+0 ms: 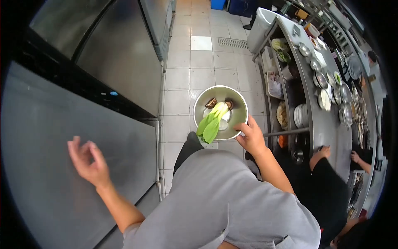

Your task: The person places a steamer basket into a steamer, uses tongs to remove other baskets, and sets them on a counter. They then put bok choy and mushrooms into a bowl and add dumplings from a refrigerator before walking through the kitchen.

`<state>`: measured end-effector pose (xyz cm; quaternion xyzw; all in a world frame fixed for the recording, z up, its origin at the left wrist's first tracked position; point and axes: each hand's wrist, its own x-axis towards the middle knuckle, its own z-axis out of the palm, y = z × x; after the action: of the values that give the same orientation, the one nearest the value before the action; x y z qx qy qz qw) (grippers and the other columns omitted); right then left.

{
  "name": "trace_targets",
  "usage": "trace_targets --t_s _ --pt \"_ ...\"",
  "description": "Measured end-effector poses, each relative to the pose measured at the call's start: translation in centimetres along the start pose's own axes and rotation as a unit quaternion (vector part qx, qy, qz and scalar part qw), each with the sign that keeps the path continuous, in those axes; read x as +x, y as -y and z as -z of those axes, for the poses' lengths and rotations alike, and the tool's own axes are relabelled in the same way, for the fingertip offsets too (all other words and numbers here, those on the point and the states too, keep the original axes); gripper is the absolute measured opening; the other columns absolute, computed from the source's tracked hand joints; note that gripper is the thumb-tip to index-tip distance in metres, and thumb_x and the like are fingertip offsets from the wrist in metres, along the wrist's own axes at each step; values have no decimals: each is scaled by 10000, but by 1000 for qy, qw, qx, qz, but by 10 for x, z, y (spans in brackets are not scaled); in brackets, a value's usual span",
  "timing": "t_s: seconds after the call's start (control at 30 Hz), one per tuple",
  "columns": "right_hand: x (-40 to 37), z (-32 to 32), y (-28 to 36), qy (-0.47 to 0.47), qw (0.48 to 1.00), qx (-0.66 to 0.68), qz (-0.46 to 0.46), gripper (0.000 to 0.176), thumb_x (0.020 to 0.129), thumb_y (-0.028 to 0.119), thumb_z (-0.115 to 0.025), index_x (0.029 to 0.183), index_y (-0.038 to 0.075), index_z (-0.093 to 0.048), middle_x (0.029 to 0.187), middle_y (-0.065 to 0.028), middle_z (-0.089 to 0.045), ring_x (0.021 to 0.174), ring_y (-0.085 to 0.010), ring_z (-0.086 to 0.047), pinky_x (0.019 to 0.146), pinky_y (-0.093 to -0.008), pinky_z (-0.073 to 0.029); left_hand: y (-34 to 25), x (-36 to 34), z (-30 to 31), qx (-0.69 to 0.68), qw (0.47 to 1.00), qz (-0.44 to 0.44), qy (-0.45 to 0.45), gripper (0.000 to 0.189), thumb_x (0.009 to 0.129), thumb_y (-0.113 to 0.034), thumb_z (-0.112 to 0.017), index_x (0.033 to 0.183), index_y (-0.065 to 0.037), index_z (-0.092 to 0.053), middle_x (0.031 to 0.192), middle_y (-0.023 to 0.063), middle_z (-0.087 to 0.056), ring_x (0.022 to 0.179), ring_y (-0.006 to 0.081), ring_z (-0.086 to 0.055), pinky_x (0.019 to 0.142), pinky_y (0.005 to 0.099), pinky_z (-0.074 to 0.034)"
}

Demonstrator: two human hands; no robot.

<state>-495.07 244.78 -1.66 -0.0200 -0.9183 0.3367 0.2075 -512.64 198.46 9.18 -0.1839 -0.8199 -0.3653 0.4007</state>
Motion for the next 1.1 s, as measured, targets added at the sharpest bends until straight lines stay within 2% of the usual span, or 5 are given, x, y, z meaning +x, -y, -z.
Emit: trace_targets --t_s 0.1,0.2,0.53,0.73,1.1 --pt "64 3 -12 -1 999 -21 32 352 714 14 -847 1003 95 -663 1265 -181 -614 1104 -408 -658 870 -432 -587 -21 120 -19 110 986 -27 -125 491 1008 -54 -689 1460 59 -534 1325 164 -676 918 191 -702 800 294 -581" --pt "101 -4 -33 1 1000 16 10 354 717 19 -850 1009 98 -666 1265 -184 -616 1102 -406 -661 874 -430 -585 -52 188 -59 314 929 153 -123 420 1033 -381 -693 1168 17 -674 922 79 -713 757 124 -631 736 255 -536" --pt "215 -13 -149 87 994 47 40 349 701 -4 -860 982 87 -675 1169 -154 -633 1046 -368 -663 861 -408 -580 -6 192 -54 253 913 274 -165 428 1047 -458 -640 954 -41 -617 759 33 -638 621 130 -577 593 295 -503" --pt "312 -34 -174 168 956 143 195 354 708 33 -878 985 104 -669 1285 -177 -620 1111 -389 -660 913 -413 -571 -2 211 -65 383 852 297 -201 426 1006 -410 -638 1007 16 -637 901 238 -703 829 431 -653 778 480 -531" --pt "387 -58 -192 397 853 231 246 410 644 20 -925 968 82 -681 1276 -173 -618 1159 -388 -638 894 -432 -563 -250 129 -112 224 882 296 -292 134 929 -102 -706 913 5 -627 715 22 -593 653 90 -515 583 281 -402"
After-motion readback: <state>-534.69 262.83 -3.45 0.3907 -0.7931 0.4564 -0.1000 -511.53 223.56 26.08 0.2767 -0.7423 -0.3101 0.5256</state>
